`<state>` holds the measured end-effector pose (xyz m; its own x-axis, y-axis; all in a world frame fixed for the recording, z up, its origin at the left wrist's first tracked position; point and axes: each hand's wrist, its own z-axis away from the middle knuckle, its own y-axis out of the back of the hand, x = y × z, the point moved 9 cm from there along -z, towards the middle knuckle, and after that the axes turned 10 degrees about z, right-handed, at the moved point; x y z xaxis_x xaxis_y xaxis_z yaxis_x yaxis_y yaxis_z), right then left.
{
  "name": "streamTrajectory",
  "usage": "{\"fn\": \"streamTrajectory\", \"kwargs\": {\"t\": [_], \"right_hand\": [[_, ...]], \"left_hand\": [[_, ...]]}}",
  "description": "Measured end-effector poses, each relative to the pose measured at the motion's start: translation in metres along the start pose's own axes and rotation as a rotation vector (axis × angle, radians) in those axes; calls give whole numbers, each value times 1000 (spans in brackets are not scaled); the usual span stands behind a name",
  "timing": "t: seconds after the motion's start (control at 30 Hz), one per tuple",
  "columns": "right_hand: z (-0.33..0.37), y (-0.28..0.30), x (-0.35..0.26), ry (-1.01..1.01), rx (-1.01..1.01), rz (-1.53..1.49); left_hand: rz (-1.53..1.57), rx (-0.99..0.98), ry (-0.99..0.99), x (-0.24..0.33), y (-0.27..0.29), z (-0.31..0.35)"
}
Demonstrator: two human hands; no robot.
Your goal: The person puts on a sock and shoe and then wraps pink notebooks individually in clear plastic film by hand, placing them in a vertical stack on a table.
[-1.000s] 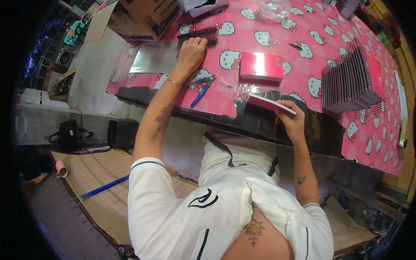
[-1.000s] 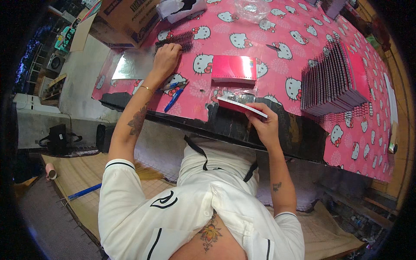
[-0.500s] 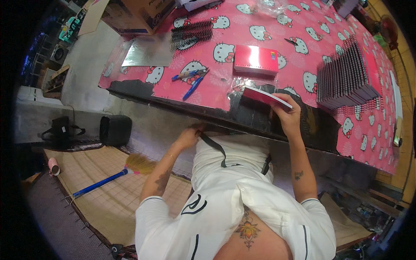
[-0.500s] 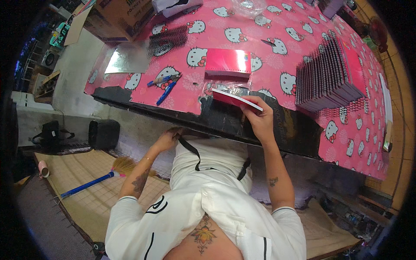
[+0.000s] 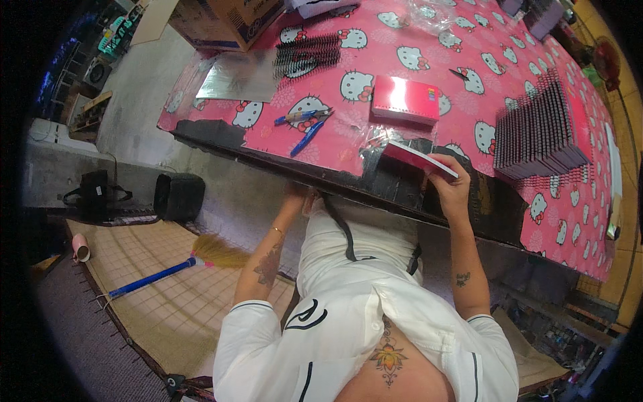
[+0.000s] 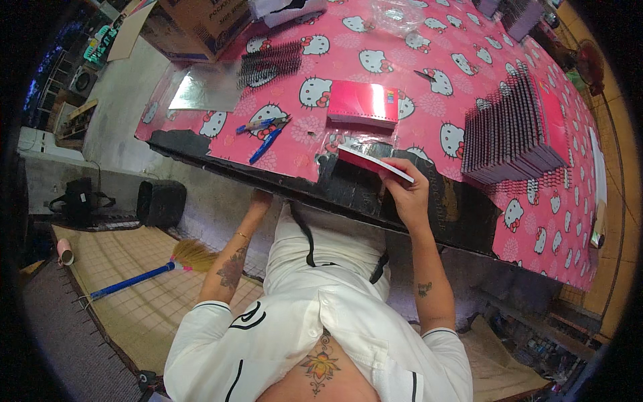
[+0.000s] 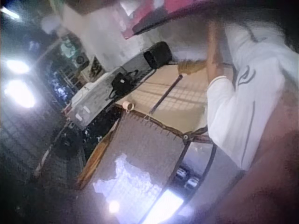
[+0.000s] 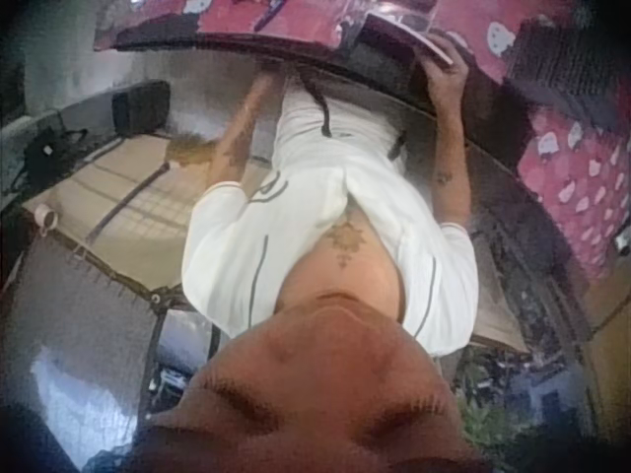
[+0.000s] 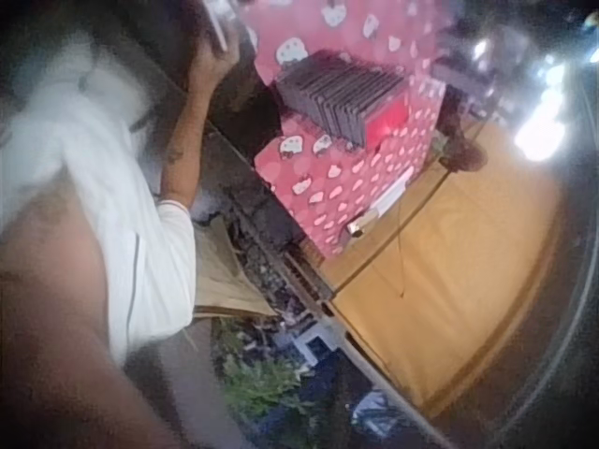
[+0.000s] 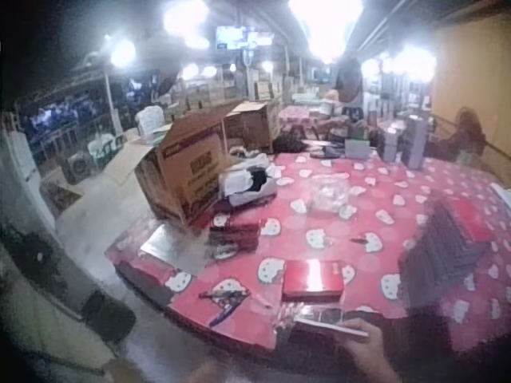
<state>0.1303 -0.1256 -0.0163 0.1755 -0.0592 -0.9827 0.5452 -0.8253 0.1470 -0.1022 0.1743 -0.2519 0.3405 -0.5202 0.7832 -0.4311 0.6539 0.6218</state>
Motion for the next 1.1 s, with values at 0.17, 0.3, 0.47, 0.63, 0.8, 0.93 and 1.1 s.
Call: {"fn": "streamTrajectory", "kwargs": {"t": [0.17, 0.3, 0.47, 0.63, 0.8, 0.93, 1.1], "right_hand": [[4, 4, 3, -53, 19, 20], [3, 7, 0, -34, 66, 63], [-5, 7, -5, -39, 63, 69], [-8, 1, -2, -126, 6, 35], [-8, -4, 8, -146, -16, 29], [-7, -3, -1, -79, -46, 76], [-16, -7, 4, -253, -146, 82]], "left_hand": [[-314, -355, -231, 74, -45, 18], [-421, -279, -190, 72, -38, 11], [-175, -950, -269, 204, 32, 31], [188, -155, -420, 321, 173, -160], [-759, -15, -378, 272, 97, -257], [-554, 136, -484, 284, 92, -232], [-489, 121, -528, 280, 84, -212]]}}
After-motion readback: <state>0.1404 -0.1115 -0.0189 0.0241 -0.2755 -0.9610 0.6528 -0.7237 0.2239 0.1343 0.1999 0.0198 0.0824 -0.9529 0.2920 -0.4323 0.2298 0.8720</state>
